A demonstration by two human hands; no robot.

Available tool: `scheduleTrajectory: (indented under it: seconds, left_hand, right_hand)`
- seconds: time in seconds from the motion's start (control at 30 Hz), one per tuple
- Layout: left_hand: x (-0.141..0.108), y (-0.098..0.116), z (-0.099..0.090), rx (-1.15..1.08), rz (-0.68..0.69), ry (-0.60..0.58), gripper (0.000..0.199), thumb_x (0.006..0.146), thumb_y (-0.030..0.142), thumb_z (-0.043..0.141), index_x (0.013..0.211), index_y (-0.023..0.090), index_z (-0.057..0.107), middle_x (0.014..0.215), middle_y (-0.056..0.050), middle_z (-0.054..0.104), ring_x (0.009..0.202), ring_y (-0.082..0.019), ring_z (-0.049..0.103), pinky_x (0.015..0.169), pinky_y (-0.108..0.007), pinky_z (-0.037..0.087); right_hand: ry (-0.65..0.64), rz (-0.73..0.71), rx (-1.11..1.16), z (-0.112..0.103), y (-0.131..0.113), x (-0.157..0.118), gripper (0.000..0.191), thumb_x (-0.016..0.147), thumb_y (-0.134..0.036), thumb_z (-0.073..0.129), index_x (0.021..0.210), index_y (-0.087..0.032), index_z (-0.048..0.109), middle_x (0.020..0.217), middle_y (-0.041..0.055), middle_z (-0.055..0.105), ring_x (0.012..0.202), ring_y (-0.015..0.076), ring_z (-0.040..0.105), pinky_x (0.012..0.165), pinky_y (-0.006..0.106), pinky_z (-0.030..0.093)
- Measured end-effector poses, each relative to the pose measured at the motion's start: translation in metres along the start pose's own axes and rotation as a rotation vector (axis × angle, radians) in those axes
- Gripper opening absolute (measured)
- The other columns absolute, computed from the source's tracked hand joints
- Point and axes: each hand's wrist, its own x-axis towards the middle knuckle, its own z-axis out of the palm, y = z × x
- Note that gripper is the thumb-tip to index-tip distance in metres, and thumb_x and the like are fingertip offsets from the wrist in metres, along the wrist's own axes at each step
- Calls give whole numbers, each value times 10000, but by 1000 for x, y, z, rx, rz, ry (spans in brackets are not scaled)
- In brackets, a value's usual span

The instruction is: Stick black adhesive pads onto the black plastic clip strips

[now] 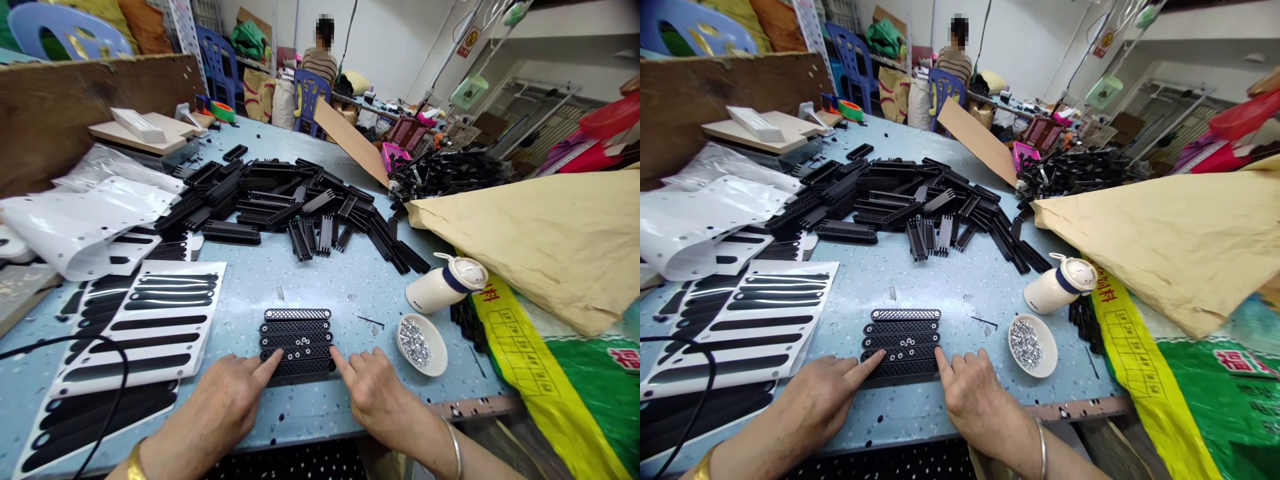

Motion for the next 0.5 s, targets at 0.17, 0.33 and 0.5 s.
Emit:
scheduleTrajectory:
  seconds: [0.17,0.33,0.5]
  left_hand:
    - [-1,-1,0,7,14,-17,671,759,-36,385,1390,184,449,739,-32,637,621,-202,570,609,-338,477]
    - [-1,-3,1,45,49,-66,678,772,-43,389,1419,160,401,756,-45,644,628,-213,573,602,-353,484]
    - [-1,-2,1,21,45,-84,695,764,-59,386,1427,150,391,792,-55,646,650,-206,578,617,-350,487]
  right_hand:
    - [-22,-59,-21,-7,1,6,639,778,-16,500,1404,27,376,853,143,633,742,238,514,710,448,429]
    - [-64,-142,6,-24,13,9,621,755,25,482,1373,-12,432,893,132,643,773,237,531,713,415,435]
    - [-69,-176,51,-28,26,10,641,738,41,448,1370,-65,455,870,94,651,761,214,552,769,414,431]
